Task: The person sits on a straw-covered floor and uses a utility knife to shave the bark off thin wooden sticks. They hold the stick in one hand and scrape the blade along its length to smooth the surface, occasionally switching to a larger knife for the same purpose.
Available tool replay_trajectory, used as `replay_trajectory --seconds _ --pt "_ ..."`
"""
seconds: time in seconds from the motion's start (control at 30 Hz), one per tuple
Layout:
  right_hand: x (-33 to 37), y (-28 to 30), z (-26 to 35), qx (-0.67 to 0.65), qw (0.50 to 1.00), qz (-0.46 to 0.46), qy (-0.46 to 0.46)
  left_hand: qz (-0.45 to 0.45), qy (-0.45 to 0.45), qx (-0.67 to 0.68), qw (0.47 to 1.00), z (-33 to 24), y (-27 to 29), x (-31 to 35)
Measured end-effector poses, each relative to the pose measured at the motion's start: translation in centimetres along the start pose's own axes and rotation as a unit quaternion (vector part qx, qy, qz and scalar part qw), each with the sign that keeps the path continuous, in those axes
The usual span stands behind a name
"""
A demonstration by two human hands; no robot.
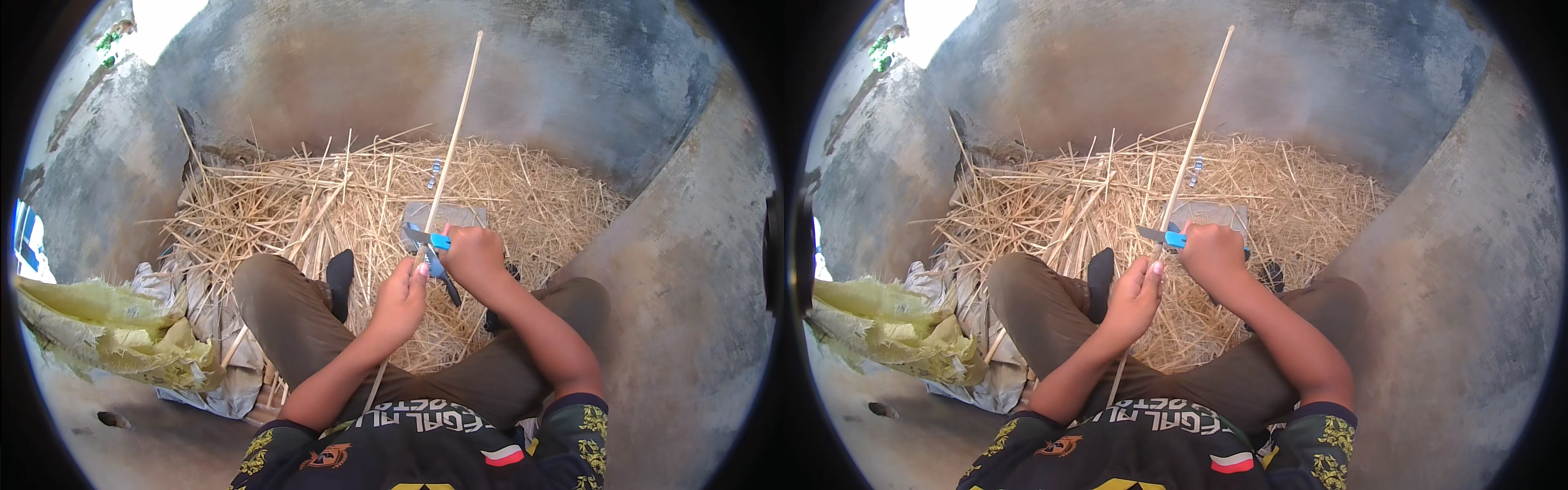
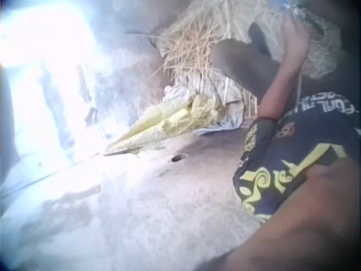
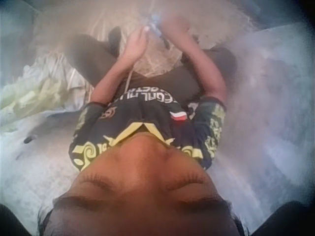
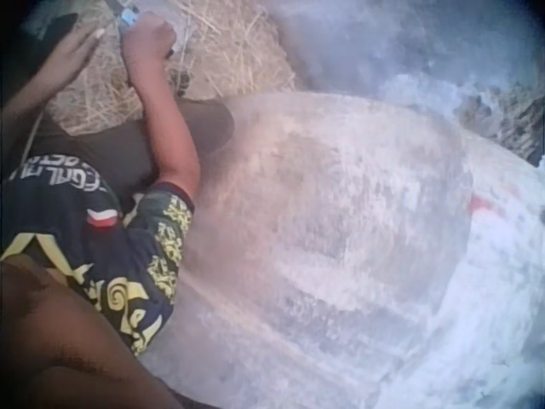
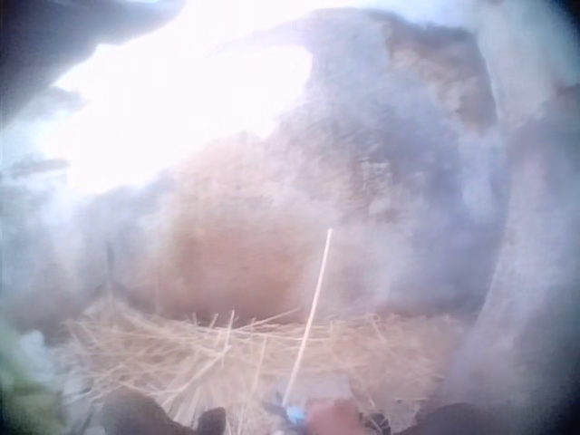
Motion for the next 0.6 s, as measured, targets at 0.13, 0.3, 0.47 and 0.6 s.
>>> replay_trajectory --seconds 0.13,0.3,0.47,0.6 --pt "0.3 0.4 0.6 -0.007 1.000 -0.001 0.024 -0.024 -0.002 -0.061 0.998 -1.0 0.0 0.6" --pt "0.4 -1.0 0.3 0.013 0.999 -0.009 0.032 -0.044 -0.013 -0.125 0.991 -1.0 -0.1 0.7" --pt "-2.2 -0.8 -2.0 0.056 0.997 -0.046 -0.003 -0.062 -0.031 -0.187 0.980 -1.0 -0.7 1.0" --pt "-3.8 -0.4 -3.5 0.077 0.995 -0.055 -0.014 -0.056 -0.024 -0.193 0.979 -2.1 -0.8 1.2"
Point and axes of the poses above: each hand's wrist, its own x-axis away from the middle knuckle, its own y-axis out of the back of the hand, z = x × y, the point moved 3 cm from there along -x, towards the middle knuckle, and after that the axes turned 6 degrees about z, right-handed, at the moved point
